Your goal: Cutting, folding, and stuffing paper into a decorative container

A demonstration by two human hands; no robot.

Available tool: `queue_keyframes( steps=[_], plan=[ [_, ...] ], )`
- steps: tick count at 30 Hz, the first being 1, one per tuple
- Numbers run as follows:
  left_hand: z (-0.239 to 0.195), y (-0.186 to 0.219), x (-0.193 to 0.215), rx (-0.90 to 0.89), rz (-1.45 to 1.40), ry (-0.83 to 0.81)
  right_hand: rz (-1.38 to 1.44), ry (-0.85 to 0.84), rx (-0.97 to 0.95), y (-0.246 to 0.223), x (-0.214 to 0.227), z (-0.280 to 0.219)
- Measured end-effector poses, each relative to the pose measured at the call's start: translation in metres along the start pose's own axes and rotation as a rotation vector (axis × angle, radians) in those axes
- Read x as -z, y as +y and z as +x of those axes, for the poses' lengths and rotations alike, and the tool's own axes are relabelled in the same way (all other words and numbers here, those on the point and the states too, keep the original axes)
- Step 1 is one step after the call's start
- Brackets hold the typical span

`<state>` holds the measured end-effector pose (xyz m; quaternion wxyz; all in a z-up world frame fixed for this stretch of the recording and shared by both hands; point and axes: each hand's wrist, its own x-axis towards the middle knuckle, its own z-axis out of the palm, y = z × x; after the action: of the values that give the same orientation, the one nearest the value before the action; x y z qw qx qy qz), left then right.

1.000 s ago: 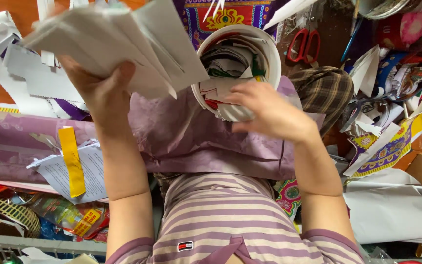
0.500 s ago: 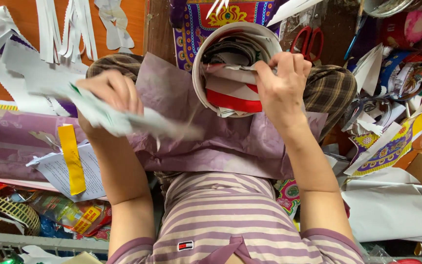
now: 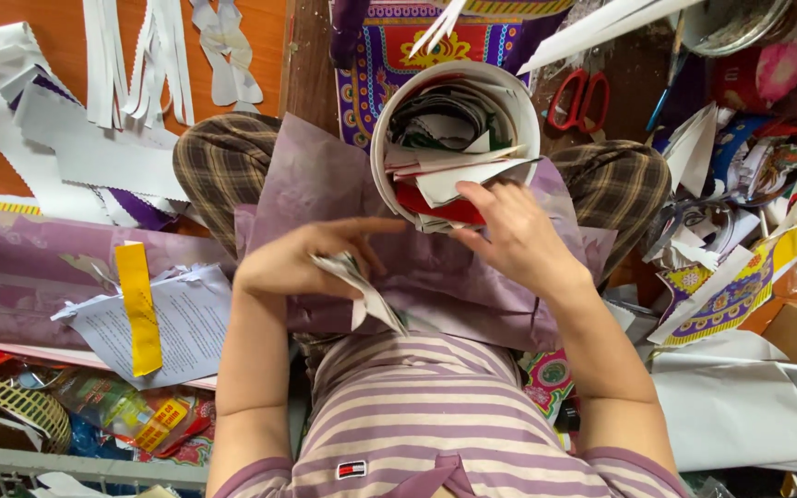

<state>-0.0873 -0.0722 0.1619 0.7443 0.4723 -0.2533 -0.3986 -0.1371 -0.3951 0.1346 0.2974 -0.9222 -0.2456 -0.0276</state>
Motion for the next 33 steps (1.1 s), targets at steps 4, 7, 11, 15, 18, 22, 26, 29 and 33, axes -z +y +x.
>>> queue_keyframes(
  steps=[4,7,11,15,18,22,26,29,33],
  plan=[
    [0.012,0.004,-0.010,0.041,0.138,-0.142,0.184,-0.102,0.035,-0.003,0.014,0.013],
    [0.021,0.010,-0.022,0.086,0.250,-0.162,0.161,-0.155,0.016,0.003,0.009,0.012],
    [0.026,0.006,-0.036,0.113,0.377,-0.159,0.071,-0.255,-0.042,0.007,0.012,0.019],
    [0.025,-0.012,-0.047,0.204,0.551,-0.188,-0.029,-0.320,-0.034,-0.001,0.017,0.031],
    [0.025,-0.013,-0.055,0.249,0.627,-0.190,-0.145,-0.262,0.017,-0.001,0.012,0.033],
    [0.027,-0.009,-0.060,0.298,0.677,-0.165,-0.350,-0.110,0.087,0.001,0.008,0.038],
    [0.028,-0.020,-0.060,0.346,0.695,-0.159,-0.421,-0.057,0.064,0.028,-0.007,0.034],
    [0.026,-0.020,-0.062,0.304,0.746,-0.146,-0.445,0.036,0.005,0.021,-0.001,0.052],
    [0.023,-0.024,-0.062,0.309,0.714,-0.120,-0.389,0.061,0.001,0.020,0.002,0.057]
  ],
)
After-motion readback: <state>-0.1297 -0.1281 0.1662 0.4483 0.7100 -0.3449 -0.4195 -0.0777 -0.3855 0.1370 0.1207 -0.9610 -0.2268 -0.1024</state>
